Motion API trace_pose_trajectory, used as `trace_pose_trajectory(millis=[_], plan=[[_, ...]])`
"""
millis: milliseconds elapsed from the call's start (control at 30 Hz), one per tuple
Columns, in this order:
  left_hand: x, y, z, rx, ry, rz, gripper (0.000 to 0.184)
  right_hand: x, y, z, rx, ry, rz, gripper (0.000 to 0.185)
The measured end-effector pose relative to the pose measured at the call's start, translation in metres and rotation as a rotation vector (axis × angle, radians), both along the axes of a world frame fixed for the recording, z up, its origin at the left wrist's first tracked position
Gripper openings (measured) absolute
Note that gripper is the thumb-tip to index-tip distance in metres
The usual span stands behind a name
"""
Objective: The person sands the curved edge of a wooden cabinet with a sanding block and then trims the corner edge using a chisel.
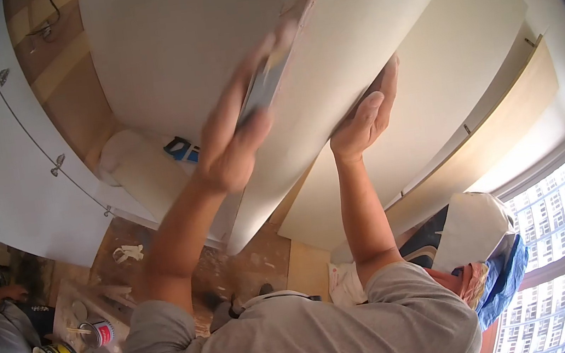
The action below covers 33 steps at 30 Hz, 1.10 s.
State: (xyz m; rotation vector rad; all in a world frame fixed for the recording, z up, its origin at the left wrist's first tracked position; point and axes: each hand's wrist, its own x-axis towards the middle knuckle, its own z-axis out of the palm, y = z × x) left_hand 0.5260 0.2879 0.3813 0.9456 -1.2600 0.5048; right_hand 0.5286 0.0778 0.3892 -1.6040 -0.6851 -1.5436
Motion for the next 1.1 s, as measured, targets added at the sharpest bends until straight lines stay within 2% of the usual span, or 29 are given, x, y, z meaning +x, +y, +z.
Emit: trace_pose_trajectory(millis=[100, 167, 233, 300, 367, 467, 533, 600, 633, 700, 733, 800, 833, 967, 1000, 1100], plan=[[0.0, -0.004, -0.128, 0.046, 0.148, -0.108, 0.062, -0.001, -0.001, -0.002, 0.048, 0.034, 0.093, 0.076], [-0.009, -0.007, -0.157, 0.011, 0.129, -0.058, 0.064, 0.003, -0.003, -0.006, 0.091, 0.026, 0.121, 0.073], [-0.013, -0.013, -0.154, -0.03, 0.162, -0.093, 0.064, 0.005, -0.009, -0.01, 0.072, 0.016, 0.122, 0.071], [-0.006, -0.014, -0.131, -0.062, 0.163, -0.111, 0.065, 0.008, -0.012, -0.007, 0.039, -0.011, 0.085, 0.074], [-0.008, -0.012, -0.079, -0.01, 0.11, 0.019, 0.065, 0.001, -0.011, -0.006, -0.002, 0.009, 0.048, 0.074], [-0.009, -0.016, 0.023, -0.096, -0.072, 0.108, 0.062, 0.005, -0.012, -0.006, -0.007, -0.023, 0.077, 0.073], [0.015, -0.02, 0.06, -0.107, -0.084, 0.125, 0.062, 0.004, -0.011, -0.006, 0.012, -0.001, 0.095, 0.074], [0.054, -0.013, 0.075, -0.156, -0.765, 0.814, 0.061, 0.005, -0.012, -0.01, 0.044, 0.001, 0.079, 0.075], [0.036, -0.012, 0.08, -0.147, -0.759, 0.815, 0.061, 0.002, -0.011, -0.011, 0.049, 0.009, 0.082, 0.075], [-0.006, -0.014, 0.082, -0.046, -0.019, 0.216, 0.062, 0.001, -0.01, -0.007, 0.036, 0.019, 0.063, 0.074], [-0.009, -0.015, 0.073, -0.037, -0.025, 0.213, 0.062, 0.001, -0.01, -0.006, 0.045, 0.014, 0.061, 0.074], [-0.004, -0.018, 0.034, -0.136, 0.029, -0.041, 0.062, 0.0, -0.009, -0.006, 0.029, 0.011, 0.039, 0.074], [-0.004, -0.015, 0.007, -0.083, 0.044, -0.01, 0.061, 0.0, -0.008, -0.007, 0.041, 0.013, 0.048, 0.075], [-0.001, -0.003, -0.142, 0.011, 0.139, -0.051, 0.062, 0.006, -0.009, -0.013, 0.086, -0.005, 0.021, 0.077], [-0.001, -0.001, -0.166, 0.018, 0.135, -0.046, 0.062, 0.006, -0.008, -0.013, 0.082, -0.015, 0.007, 0.077], [-0.008, 0.0, -0.176, 0.027, 0.141, -0.094, 0.064, -0.003, -0.005, -0.012, 0.085, 0.045, -0.007, 0.077]])
